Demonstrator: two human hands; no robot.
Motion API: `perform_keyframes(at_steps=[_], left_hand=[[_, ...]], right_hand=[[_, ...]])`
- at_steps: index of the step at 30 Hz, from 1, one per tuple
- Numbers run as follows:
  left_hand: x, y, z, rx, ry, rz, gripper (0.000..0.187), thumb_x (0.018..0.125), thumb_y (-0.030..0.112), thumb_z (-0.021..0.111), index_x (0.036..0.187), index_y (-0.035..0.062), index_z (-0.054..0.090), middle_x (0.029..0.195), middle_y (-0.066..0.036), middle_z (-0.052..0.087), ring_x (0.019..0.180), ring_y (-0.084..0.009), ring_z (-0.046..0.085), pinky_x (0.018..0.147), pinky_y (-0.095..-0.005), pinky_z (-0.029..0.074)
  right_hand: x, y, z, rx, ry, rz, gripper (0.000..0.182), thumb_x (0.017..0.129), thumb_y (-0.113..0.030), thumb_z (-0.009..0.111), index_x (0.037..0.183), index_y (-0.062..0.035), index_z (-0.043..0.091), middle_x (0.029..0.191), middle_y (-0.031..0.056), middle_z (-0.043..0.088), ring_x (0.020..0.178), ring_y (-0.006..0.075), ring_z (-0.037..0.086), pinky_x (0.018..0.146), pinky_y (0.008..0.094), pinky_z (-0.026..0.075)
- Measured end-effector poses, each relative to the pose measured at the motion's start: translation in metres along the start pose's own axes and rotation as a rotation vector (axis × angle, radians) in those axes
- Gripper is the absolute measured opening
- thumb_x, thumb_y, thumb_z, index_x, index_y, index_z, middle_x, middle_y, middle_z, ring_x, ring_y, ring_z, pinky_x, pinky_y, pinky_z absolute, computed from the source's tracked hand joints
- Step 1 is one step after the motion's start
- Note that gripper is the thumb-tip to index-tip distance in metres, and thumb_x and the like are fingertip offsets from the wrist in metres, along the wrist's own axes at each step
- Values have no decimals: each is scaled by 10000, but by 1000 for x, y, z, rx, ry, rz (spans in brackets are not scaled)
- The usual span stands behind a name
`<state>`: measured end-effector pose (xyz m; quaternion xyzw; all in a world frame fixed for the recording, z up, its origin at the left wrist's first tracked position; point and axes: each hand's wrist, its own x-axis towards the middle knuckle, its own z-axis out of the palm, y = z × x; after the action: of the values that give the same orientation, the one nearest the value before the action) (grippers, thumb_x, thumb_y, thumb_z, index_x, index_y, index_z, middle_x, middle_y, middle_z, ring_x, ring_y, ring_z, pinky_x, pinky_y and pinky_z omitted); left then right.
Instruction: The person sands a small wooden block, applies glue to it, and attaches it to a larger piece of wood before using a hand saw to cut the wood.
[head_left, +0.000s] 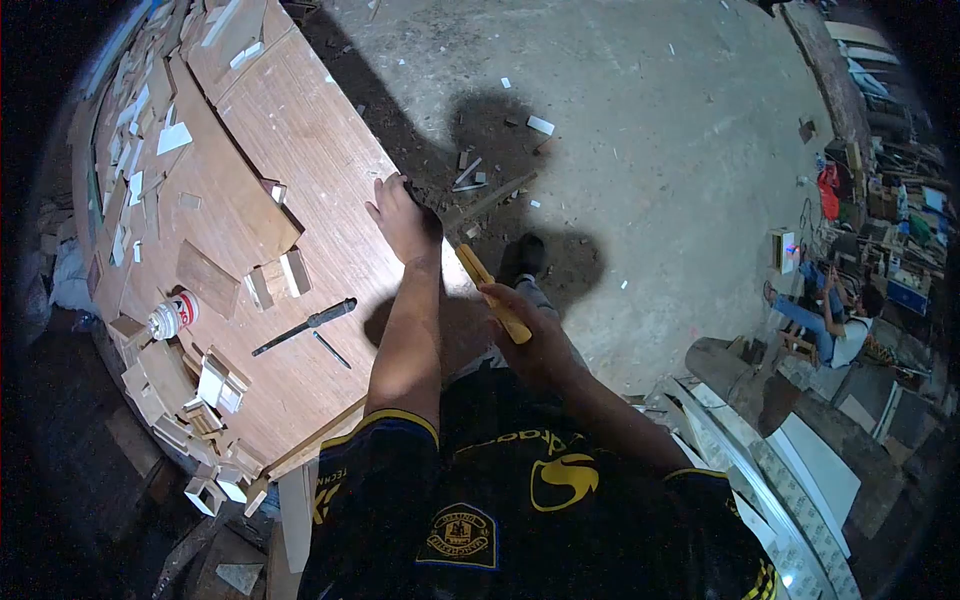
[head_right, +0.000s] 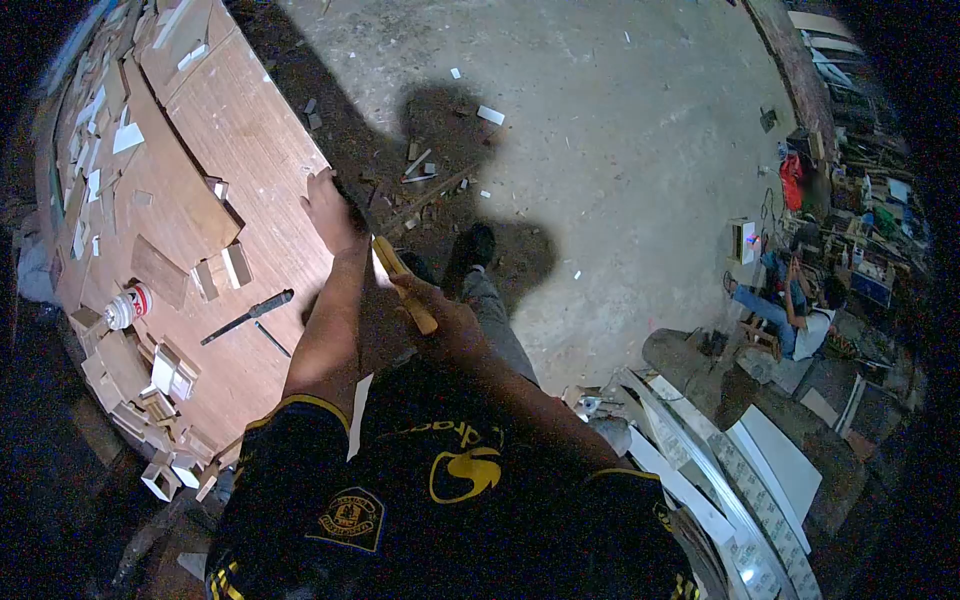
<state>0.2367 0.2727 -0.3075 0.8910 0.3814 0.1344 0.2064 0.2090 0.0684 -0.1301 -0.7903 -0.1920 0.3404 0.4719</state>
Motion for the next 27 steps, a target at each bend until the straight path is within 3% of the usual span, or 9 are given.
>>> perform_keyframes(at_steps=[5, 7, 16, 20, 22, 27], left_hand=[[-1, 1, 3, 114, -2, -68, 393, 818, 70, 612, 1194, 86, 495, 1345, -76, 468, 1381, -365, 310, 1127, -623, 195], [0, 2, 5, 136, -9, -91, 402, 822, 85, 616, 1204, 90, 491, 1355, -74, 457, 1385, -364, 302, 1126, -627, 195], [-1, 2, 4, 227, -47, -154, 501, 806, 144, 669, 1262, 106, 466, 1397, -70, 412, 1406, -353, 274, 1149, -612, 168], [-1, -3, 13, 218, 35, -119, 411, 848, 149, 602, 1243, 95, 500, 1387, -83, 435, 1392, -355, 290, 1141, -608, 185], [-4, 1, 9, 193, 85, -93, 332, 887, 134, 528, 1217, 95, 528, 1366, -92, 463, 1376, -355, 310, 1132, -606, 197], [-1, -8, 16, 212, 73, -77, 343, 878, 133, 539, 1218, 94, 527, 1373, -97, 456, 1378, -359, 305, 1137, -610, 184]], right_hand=[[1, -1, -1, -129, 18, -32, 358, 908, -85, 611, 1249, -144, 518, 1106, 197, 641, 1005, 348, 658, 798, 419, 530], [3, -7, -2, 14, -24, 11, 297, 913, -94, 616, 1196, -129, 533, 1107, 194, 638, 981, 345, 663, 770, 402, 534], [2, 10, 12, -3, 87, -28, 302, 923, -86, 615, 1201, -170, 532, 981, 122, 678, 896, 278, 690, 739, 365, 537], [1, 9, 8, 12, 43, 54, 300, 917, -77, 619, 1193, -155, 534, 1002, 131, 678, 917, 289, 692, 741, 371, 543], [0, 14, 13, -34, 64, -15, 301, 913, -73, 624, 1188, -148, 531, 999, 129, 682, 903, 296, 700, 719, 390, 551], [2, 11, 20, -63, 45, 6, 297, 920, -94, 623, 1194, -149, 524, 997, 131, 686, 871, 295, 708, 701, 406, 557]])
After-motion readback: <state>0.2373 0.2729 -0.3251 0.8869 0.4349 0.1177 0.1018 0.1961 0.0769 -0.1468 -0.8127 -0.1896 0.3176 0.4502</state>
